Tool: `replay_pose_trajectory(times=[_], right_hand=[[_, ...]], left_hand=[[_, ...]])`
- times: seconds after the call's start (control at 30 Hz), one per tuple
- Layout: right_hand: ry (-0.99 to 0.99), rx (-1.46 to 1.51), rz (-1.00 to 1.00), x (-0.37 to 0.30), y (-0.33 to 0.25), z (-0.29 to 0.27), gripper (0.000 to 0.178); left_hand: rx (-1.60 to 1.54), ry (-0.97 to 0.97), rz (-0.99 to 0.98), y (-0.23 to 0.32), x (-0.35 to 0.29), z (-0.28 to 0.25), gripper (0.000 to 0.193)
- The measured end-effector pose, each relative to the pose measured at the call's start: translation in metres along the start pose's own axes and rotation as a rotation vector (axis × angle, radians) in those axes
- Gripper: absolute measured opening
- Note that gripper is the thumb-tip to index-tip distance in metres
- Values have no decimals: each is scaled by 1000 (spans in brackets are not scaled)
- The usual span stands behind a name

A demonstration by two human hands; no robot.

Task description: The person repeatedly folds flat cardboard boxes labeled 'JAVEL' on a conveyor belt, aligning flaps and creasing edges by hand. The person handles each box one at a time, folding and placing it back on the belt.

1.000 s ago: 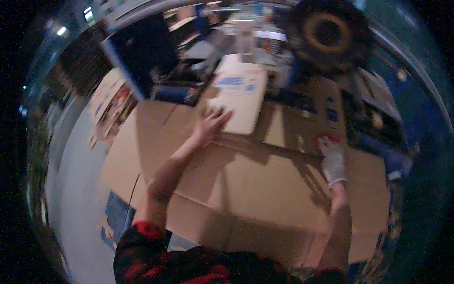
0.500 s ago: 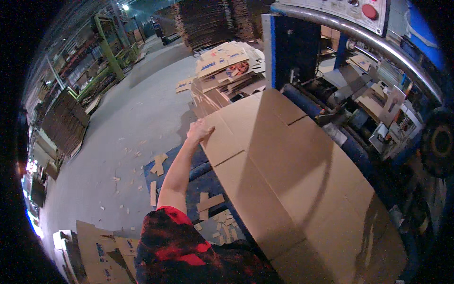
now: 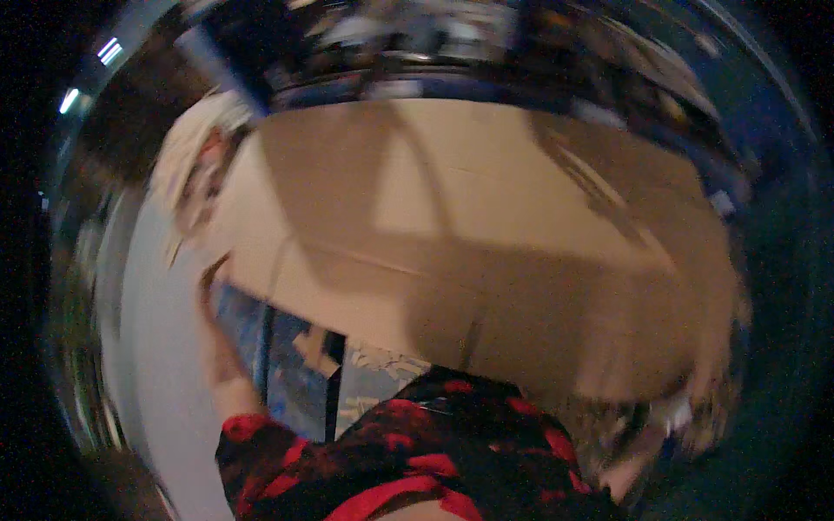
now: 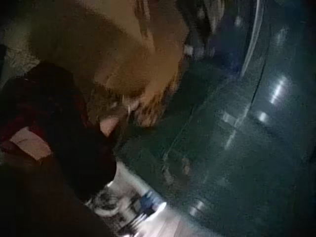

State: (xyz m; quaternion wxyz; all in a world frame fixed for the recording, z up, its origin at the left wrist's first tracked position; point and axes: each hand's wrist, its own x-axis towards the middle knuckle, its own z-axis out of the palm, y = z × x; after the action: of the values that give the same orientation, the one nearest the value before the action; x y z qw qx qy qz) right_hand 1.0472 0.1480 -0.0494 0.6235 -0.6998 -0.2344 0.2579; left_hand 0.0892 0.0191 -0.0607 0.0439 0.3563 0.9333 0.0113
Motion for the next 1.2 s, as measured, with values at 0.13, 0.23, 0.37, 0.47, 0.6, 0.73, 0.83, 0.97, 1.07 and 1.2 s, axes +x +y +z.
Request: replay_pose_trajectory(times=[0.13, 0.23, 0.37, 0.47, 0.6, 0.73, 0.83, 0.97, 1.07, 1.2], right_hand=[[-187, 596, 197, -5, -10, -20, 49], [-101, 579, -126, -22, -38, -17, 52], [-23, 506, -347, -67, -102, 18, 62], [-229, 314, -324, -89, -99, 44, 68], [-387, -177, -281, -145, -67, 86, 51], [-657, -909, -996, -123, -29, 90, 41], [-668, -1008, -1374, -134, -63, 133, 27], [-752, -1121, -1636, -111, -75, 137, 25], [-778, -1165, -1574, -107, -84, 135, 26], [-827, -1268, -1654, -104, -98, 136, 33]], left_hand=[[-221, 53, -34, -5, 23, -11, 66], [-329, 70, -22, 23, 39, -16, 61], [-445, 98, -6, 36, 61, -23, 55], [-591, 142, -10, 22, 54, -13, 51], [-949, 236, 86, 27, 33, -21, 46], [-656, 398, 121, 41, 31, -16, 55], [-814, 706, -355, 89, 2, 7, 53], [-1677, 572, -387, 42, -49, 34, 49], [-2298, 108, -342, 71, -72, 20, 32], [-1956, 302, -113, 112, -120, -27, 33]])
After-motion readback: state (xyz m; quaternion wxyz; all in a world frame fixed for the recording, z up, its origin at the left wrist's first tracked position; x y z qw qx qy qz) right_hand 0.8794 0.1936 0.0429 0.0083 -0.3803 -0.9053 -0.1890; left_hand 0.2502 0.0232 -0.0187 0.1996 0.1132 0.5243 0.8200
